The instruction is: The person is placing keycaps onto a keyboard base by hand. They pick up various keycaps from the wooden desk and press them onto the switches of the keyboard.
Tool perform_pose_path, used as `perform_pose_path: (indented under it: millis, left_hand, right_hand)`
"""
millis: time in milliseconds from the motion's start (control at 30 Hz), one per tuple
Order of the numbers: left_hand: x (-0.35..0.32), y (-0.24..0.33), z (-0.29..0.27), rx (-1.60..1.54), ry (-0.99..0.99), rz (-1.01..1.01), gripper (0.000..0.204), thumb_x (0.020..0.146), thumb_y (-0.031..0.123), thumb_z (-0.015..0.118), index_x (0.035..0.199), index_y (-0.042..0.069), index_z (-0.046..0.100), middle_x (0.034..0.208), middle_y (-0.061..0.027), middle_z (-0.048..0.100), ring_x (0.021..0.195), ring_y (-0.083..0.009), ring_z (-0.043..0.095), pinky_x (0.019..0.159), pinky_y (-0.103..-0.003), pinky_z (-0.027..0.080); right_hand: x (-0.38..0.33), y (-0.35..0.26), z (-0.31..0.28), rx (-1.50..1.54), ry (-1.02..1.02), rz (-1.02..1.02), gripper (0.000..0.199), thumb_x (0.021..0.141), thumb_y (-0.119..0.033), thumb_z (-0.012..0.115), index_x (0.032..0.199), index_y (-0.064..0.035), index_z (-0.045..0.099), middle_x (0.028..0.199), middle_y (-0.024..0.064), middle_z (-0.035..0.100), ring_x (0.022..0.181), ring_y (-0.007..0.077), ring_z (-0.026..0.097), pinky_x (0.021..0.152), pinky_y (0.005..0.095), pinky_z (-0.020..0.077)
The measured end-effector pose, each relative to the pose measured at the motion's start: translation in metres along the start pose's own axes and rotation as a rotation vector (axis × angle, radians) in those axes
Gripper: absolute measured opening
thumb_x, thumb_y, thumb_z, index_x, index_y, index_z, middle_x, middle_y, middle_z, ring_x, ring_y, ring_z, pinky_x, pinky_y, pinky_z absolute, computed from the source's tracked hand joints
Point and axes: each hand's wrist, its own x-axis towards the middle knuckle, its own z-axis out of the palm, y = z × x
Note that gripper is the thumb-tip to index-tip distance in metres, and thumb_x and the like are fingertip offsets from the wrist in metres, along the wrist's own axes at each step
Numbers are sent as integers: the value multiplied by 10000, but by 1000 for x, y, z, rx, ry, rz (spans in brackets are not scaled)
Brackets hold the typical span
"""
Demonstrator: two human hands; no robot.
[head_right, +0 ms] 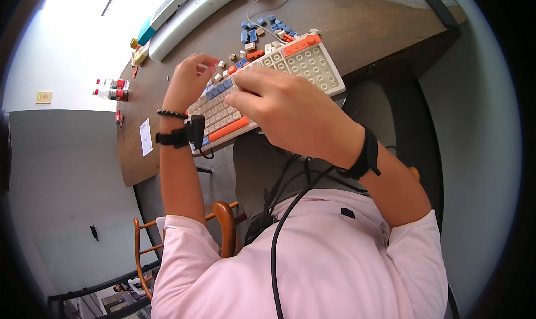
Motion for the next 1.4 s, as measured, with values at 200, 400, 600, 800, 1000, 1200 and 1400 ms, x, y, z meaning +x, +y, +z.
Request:
perform_pose_path:
  millis: [200,400,600,800,1000,1200,1400]
  left_hand:
    - [20,-11,21,5,75,100,246,989,35,832,1229,43,889,1262,-172,850,1156,-329,840,1011,-452,660]
    - [20,-25,30,25,82,111,207,1005,77,877,1209,48,899,1153,-133,895,1069,-262,875,951,-405,655]
    - [-2,3,15,-102,265,82,188,1003,90,931,1155,-7,878,1052,-123,902,987,-203,869,916,-365,666]
    - [-92,64,37,-205,350,150,143,963,20,948,1079,7,865,1082,-135,890,1013,-277,864,917,-397,666]
    - [-113,62,68,-192,394,189,128,986,53,924,1097,21,868,1172,-101,892,1071,-327,828,961,-423,660]
    - [-109,60,76,-190,391,198,124,986,56,926,1085,-1,876,1151,-106,875,1053,-308,836,926,-416,672]
    - [-109,60,75,46,481,269,112,923,125,951,1016,84,905,1031,-12,819,1053,-265,751,1032,-428,584]
  right_hand:
    - [-2,3,-5,-1,6,21,300,982,3,747,1275,32,809,1244,171,767,1202,373,783,1057,466,651]
    - [3,4,-9,-4,9,20,294,987,0,746,1270,34,816,1223,167,770,1183,370,787,1032,464,655]
    - [4,4,-6,7,6,24,299,981,13,741,1268,30,822,1163,160,750,1129,371,778,983,469,649]
    - [3,11,-8,-16,38,52,339,981,48,757,1305,-9,840,1090,150,712,1004,362,744,891,476,625]
    - [4,12,-10,1,40,53,351,993,71,780,1314,-40,872,1050,127,703,916,335,730,817,447,620]
    - [2,13,-5,22,-13,98,336,980,75,770,1290,-20,856,1073,152,708,961,375,744,858,484,632]
    - [8,13,-5,9,-43,111,353,994,83,787,1313,-46,864,1008,131,690,897,346,721,801,463,606]
